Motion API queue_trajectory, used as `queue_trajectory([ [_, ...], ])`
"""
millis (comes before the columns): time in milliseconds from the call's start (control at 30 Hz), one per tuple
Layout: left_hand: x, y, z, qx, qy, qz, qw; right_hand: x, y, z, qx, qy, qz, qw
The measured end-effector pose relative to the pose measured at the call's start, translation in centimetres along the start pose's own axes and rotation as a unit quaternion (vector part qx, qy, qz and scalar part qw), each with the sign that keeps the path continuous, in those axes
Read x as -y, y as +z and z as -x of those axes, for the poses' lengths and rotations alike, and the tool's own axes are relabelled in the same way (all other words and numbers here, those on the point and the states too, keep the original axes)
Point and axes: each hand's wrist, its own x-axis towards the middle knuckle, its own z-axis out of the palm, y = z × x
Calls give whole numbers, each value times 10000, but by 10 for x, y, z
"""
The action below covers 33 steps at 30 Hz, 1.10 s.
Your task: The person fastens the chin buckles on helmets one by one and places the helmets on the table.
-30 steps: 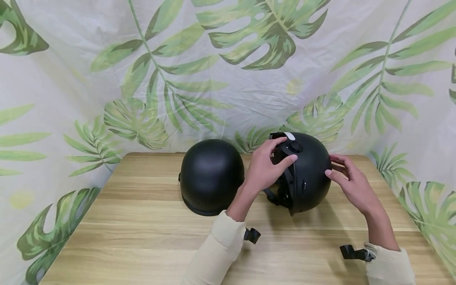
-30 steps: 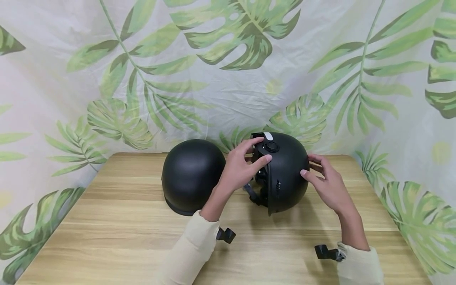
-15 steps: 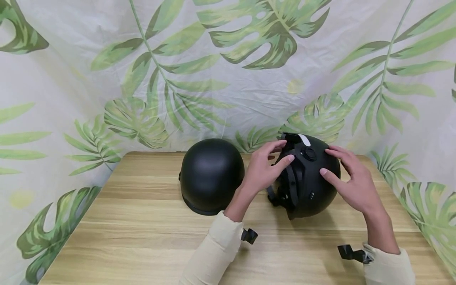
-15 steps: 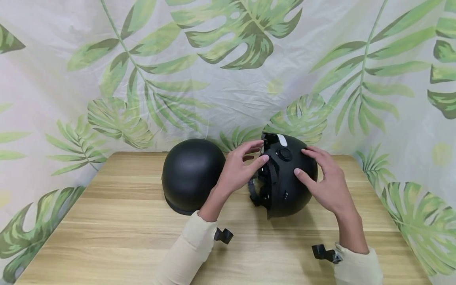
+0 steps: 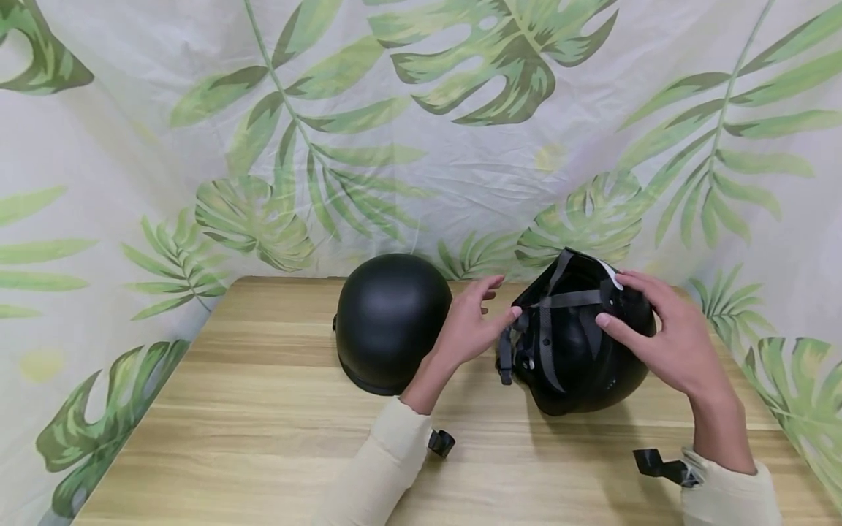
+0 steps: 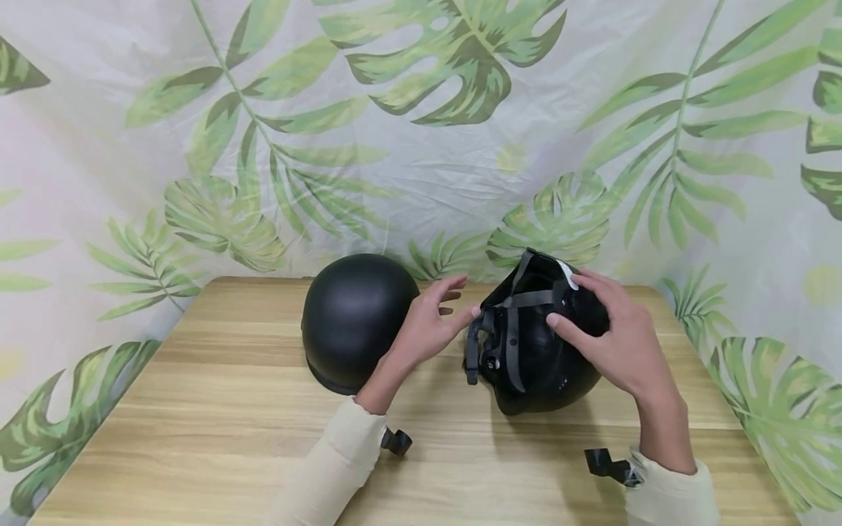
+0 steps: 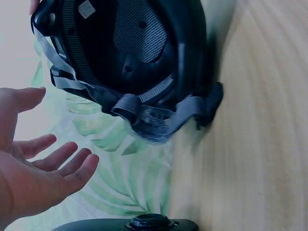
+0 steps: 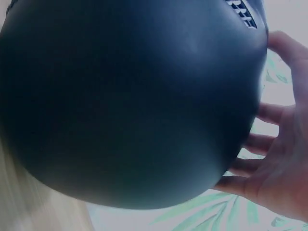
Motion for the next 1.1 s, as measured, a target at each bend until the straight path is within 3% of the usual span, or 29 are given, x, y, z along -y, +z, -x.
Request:
queue_trajectory([
  [167,8,2,1,194,-182,-162,9995,-11,1,0,-24,-78,-279,9996],
  [400,20,5,4,434,-359,-337,9978,-38,-2,0,102,373,-831,9958],
  [567,46,15,1,430,-514,-445,9968,-56,-1,1,199,279,-1258,9915],
  [700,68,24,-5,394,-434,-582,9966,-64,2,-1,281,160,-2070,9778],
  [800,59,20,-1,411,-467,-473,9969,-70,2,-1,387,142,-2633,9638],
  [933,24,7,9,467,-714,-260,9960,-79,4,1,559,183,-3219,9449],
  [1100,11,1,11,448,-780,-319,9954,-88,5,5,798,352,-3731,9237],
])
